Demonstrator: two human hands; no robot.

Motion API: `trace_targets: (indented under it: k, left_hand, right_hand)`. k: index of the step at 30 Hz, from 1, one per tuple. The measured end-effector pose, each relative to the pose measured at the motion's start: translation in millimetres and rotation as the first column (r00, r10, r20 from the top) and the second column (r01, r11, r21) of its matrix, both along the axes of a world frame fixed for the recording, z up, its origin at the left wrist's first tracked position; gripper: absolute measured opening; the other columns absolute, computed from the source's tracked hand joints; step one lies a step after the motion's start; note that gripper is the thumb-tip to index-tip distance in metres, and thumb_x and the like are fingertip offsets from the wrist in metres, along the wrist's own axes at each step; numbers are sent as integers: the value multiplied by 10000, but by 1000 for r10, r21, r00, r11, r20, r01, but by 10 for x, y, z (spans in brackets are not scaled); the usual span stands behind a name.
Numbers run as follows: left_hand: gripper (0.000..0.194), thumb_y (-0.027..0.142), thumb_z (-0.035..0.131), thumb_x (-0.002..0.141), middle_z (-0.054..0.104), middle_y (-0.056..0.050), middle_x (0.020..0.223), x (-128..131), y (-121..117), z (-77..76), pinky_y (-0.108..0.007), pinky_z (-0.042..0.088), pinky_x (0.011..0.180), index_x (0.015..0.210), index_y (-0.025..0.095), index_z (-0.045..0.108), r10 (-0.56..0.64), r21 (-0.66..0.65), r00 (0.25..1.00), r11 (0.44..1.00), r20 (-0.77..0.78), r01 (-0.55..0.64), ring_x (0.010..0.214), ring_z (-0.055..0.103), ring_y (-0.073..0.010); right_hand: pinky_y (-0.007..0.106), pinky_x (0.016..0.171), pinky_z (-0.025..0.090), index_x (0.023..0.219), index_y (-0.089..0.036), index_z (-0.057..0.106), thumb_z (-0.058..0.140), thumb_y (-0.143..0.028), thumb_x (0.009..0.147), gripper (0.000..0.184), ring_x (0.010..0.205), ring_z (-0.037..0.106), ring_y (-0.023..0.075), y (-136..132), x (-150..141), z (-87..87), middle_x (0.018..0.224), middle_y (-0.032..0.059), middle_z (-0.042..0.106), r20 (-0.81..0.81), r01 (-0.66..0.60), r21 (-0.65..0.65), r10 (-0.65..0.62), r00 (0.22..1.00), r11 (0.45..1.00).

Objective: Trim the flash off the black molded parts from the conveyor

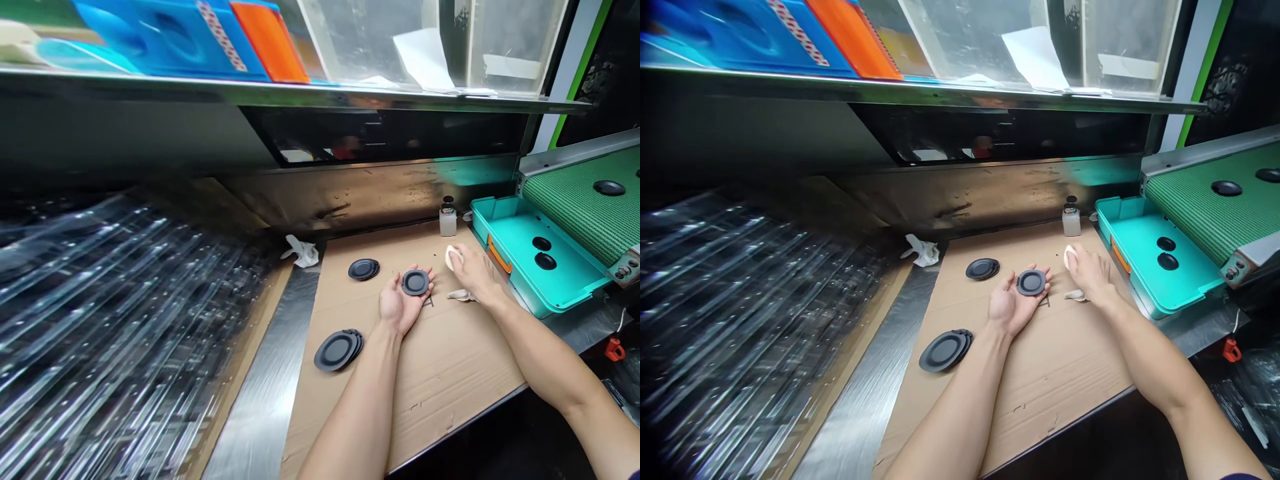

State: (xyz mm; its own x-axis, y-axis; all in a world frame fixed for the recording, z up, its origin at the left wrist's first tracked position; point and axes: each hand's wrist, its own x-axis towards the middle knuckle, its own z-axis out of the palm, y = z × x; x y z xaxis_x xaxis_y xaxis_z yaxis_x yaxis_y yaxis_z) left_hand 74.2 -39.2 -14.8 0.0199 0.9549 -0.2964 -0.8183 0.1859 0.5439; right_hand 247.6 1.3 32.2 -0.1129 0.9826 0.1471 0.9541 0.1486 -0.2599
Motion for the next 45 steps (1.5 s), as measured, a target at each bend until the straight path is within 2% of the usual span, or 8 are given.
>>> trace_targets:
  k: [5,8,11,18,29,33,37,45]
  left_hand:
    - [301,231,434,952,677,-216,1269,-78,9,3,-398,575,761,1198,172,596,22,42,1000,999,10,-23,1049,728,-308]
    - [222,254,503,980,683,-157,1264,-110,11,21,-353,563,732,1175,227,605,22,74,1000,997,-6,-21,991,731,-271]
    - [182,363,520,1014,717,-107,1178,-123,11,33,-282,514,617,1113,254,625,25,82,999,996,-21,-23,839,720,-222]
    - [470,378,280,1036,728,-157,880,-100,-16,63,-272,446,491,1077,127,675,-81,43,992,995,-94,86,653,658,-217]
    - [519,462,280,1077,662,-85,693,47,-74,137,-197,375,354,910,123,637,-244,-66,931,970,-273,235,475,593,-140]
    - [651,627,287,1036,607,-59,561,106,-103,58,-190,300,319,781,139,634,-195,-72,853,980,-484,183,379,507,-112]
    - [732,740,280,982,545,-48,434,149,-130,-28,-222,274,302,652,176,610,-119,-59,657,992,-744,113,294,429,-117]
    - [795,745,231,982,580,-79,444,208,-205,-9,-250,408,369,569,187,618,-17,38,444,992,-896,117,347,525,-154]
  right_hand:
    - [397,1012,421,1285,-197,626,483,-474,1027,405,1239,559,300,-42,189,149,1301,167,653,112,-69,83,60,992,994]
    - [317,880,443,1073,-268,733,675,-502,908,293,1013,642,236,-100,235,207,1082,56,736,72,-321,-167,336,939,932]
    - [265,717,397,890,-239,761,721,-377,870,145,789,627,174,-111,218,193,838,14,730,4,-418,-342,446,895,842]
    - [226,693,365,1002,-168,725,468,-339,1039,311,757,573,124,-89,7,91,832,0,700,-366,-529,26,501,784,848]
    - [273,768,380,1008,-193,730,434,-311,1063,323,892,606,179,-169,-147,-27,976,67,688,-70,-472,39,474,878,881]
    - [286,726,363,1011,-205,735,426,-326,1060,335,880,615,183,-193,-155,-22,988,63,694,6,-466,17,466,885,885]
    - [291,763,382,990,-192,738,438,-288,1040,319,909,627,188,-189,-174,-58,996,67,709,59,-513,34,510,858,858]
    - [315,806,439,1005,-152,768,466,-280,1003,328,956,679,238,-224,-215,-16,1048,128,751,153,-468,-53,470,869,882]
